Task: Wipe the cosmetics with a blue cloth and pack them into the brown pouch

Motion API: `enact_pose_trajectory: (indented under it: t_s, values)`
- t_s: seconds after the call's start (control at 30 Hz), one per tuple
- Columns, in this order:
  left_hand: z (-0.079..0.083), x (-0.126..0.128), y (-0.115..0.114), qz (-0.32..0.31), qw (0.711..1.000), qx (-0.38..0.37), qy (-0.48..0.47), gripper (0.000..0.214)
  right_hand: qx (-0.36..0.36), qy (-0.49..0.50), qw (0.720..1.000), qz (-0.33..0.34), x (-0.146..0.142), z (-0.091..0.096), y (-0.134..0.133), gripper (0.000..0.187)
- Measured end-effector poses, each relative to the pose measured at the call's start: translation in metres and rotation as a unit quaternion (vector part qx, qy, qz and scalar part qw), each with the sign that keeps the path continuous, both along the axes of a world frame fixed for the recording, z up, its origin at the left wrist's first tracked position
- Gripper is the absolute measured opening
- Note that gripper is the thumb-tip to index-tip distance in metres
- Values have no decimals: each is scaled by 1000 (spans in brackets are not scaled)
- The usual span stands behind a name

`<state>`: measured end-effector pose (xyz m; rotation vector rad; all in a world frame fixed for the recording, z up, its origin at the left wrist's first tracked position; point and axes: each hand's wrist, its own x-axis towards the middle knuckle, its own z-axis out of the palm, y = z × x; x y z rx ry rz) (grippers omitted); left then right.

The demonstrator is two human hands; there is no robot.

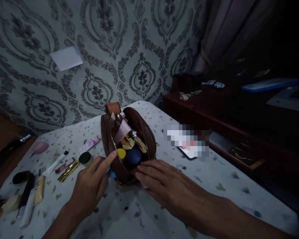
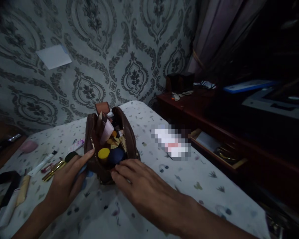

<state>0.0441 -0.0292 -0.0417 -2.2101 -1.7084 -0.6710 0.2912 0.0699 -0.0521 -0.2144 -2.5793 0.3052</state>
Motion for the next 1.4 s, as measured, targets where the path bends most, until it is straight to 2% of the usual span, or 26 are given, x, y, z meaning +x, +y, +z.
enact_pose_trajectory:
  t_s: [0.23, 0.43, 0.6, 0.7, 0.8, 0.97, 1.13, 1.27, 1.4]
  values:
    - [-2, 2, -4, 25, 1000, -17, -2, 56, -15, 3, 1000, -13, -15, 15, 1, 24]
    - [-33, -4, -27, 50, 996, -53, -51, 69, 4, 90, 996, -16, -31, 11, -7, 24]
    - [-54, -31, -46, 118, 987, -97, -53, 52, 21, 161, 986, -34, -39, 3, -14, 26]
    - [-53, -56, -49, 188, 977, -80, -61, 44, 30, 192, 981, -28, -44, -2, -25, 28]
    - [-48, -79, -43, 245, 964, -51, -91, 45, 16, 190, 981, 22, -56, -6, -42, 29]
    - [-46, -98, -22, 246, 959, -92, -110, 56, -97, 133, 984, 72, -95, -20, -66, 20]
    - [-56, -97, -9, 250, 958, -123, -71, 52, -255, 81, 963, 24, -141, -44, -66, 22]
    - [-59, -100, -14, 239, 962, -110, -81, 45, -364, 88, 926, -38, -174, -63, -61, 35]
    - [-62, -99, -28, 215, 967, -95, -96, 41, -394, 119, 910, -46, -192, -82, -58, 45]
